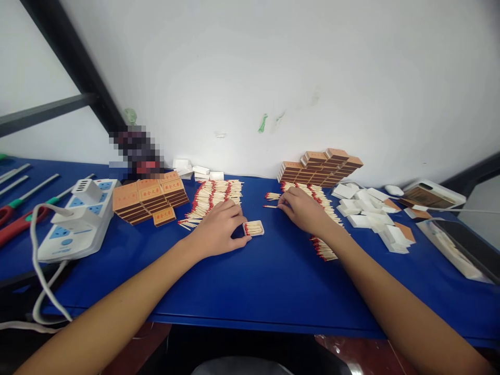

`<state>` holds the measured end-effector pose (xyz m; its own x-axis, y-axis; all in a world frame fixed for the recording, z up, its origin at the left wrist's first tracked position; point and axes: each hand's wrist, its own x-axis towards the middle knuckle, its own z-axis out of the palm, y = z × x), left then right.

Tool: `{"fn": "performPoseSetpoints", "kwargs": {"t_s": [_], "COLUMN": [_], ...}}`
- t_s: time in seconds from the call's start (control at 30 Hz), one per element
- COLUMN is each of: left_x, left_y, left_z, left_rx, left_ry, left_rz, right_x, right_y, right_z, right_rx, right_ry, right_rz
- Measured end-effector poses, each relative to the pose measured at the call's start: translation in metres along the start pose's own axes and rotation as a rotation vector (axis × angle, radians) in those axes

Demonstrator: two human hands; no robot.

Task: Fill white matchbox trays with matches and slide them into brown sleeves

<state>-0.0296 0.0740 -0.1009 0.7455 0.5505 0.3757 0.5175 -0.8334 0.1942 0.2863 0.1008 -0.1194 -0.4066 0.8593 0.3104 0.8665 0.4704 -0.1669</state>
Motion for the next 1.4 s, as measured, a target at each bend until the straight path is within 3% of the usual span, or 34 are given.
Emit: {"fn": "performPoseSetpoints", "kwargs": {"t_s": [0.17, 0.5, 0.77, 0.97, 1.17, 1.27, 1.4], "left_x": [0.0, 0.0, 0.0, 0.0, 0.0, 0.0, 0.0], "left_y": [-0.001, 0.0, -0.002, -0.002, -0.001, -0.001, -0.001], "left_z": [0.0, 0.001, 0.001, 0.001, 0.001, 0.001, 0.001], "left_rx": [-0.003, 0.008, 0.012, 0.015, 0.031, 0.028, 0.01], "left_ry": [0.002, 0.014, 0.014, 0.013, 0.024, 0.013, 0.03], "left_rz": [0.005, 0.012, 0.008, 0.002, 0.005, 0.003, 0.008], "right_x": [0.002, 0.001, 0.004, -0.003, -0.009, -0.009, -0.004], "right_y": [0.0, -0.013, -0.024, -0.06, -0.098, -0.095, -0.064], "right_z": [0.005, 0.002, 0.002, -0.019, -0.019, -0.018, -0.015], "right_rx": [-0.026, 0.054, 0.076, 0.199, 0.06, 0.055, 0.059], "right_ry": [-0.049, 0.005, -0.037, -0.038, -0.071, -0.055, 0.051], "right_rz": [0.003, -0.026, -0.044, -0.116, -0.223, -0.218, -0.138]}}
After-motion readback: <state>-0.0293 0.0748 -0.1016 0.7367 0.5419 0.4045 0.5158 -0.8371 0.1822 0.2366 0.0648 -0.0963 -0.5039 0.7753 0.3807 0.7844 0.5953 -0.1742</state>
